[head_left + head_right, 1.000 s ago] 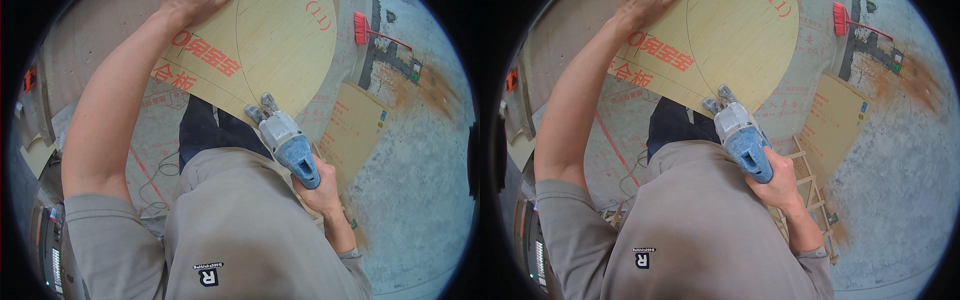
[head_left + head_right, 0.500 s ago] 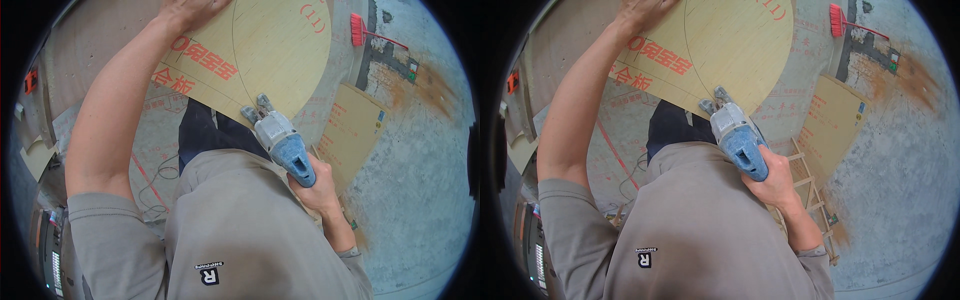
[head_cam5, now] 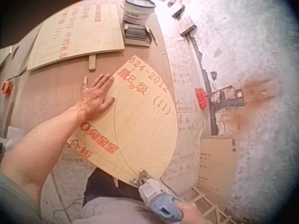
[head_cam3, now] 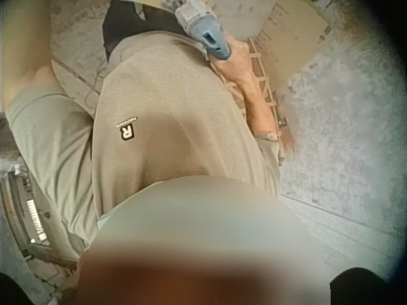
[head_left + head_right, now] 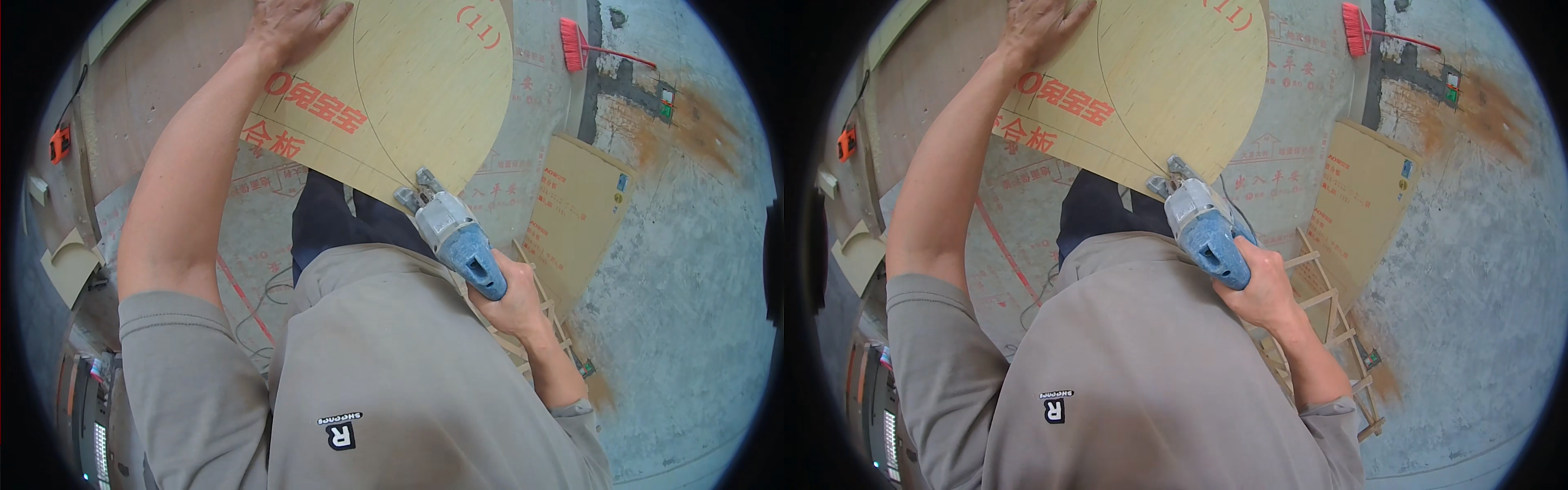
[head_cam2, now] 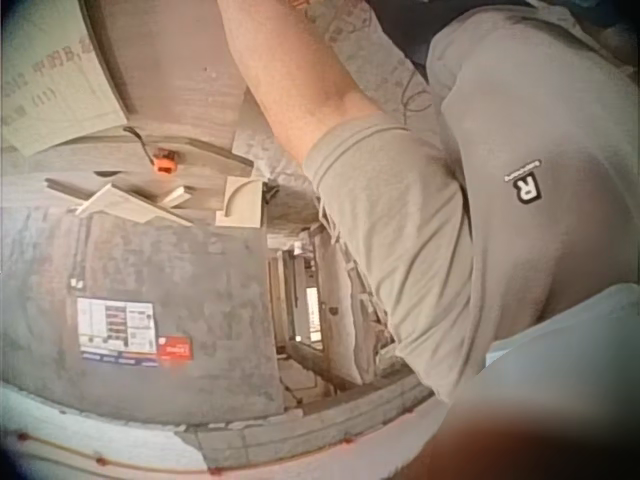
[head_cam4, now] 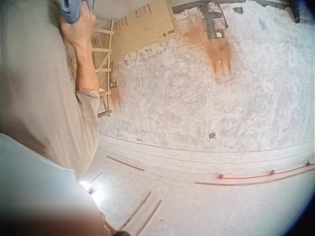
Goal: Cutting curved shapes from plywood sheets using an electric jigsaw.
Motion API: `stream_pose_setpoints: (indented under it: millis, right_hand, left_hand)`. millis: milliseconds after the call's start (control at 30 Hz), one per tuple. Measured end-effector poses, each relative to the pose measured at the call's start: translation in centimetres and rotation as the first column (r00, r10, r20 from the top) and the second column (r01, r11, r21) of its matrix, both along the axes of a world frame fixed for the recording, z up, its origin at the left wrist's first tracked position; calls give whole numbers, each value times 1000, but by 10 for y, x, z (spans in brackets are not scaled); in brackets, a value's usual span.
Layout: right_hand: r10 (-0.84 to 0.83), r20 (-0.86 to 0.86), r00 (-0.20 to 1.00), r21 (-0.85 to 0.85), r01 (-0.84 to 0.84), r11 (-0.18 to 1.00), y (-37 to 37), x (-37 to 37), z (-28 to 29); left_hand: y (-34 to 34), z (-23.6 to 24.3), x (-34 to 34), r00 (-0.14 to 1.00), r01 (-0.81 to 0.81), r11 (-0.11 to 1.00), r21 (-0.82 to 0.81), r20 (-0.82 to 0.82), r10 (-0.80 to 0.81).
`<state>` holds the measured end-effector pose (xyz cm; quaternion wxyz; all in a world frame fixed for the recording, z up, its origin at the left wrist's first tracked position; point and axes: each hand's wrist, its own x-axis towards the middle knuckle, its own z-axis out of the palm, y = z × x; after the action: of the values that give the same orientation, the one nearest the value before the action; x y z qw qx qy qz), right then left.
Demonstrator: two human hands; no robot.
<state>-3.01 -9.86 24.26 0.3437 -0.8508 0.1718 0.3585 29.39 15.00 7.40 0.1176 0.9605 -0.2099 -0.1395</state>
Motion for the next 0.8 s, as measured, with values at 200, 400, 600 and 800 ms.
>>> stream_pose_setpoints:
  millis: [200,400,600,800]
  right_hand:
    - [20,-7,1000,-14,-20,1000,-6,-7,-10]
    - [7,45,999,10,-7,1000,-8,-13,-11]
    - [23,60,998,15,-24,1000,-3,-6,-6]
    - [-14,70,997,37,12,999,4,1,0]
  left_hand:
    - [5,-18,0,1000,-10,1000,-18,10,10]
    - [4,-21,-4,999,-14,999,-40,29,15]
    - [3,-14,-5,999,-15,999,-35,32,16]
    - [3,-7,-6,999,-15,999,-37,45,17]
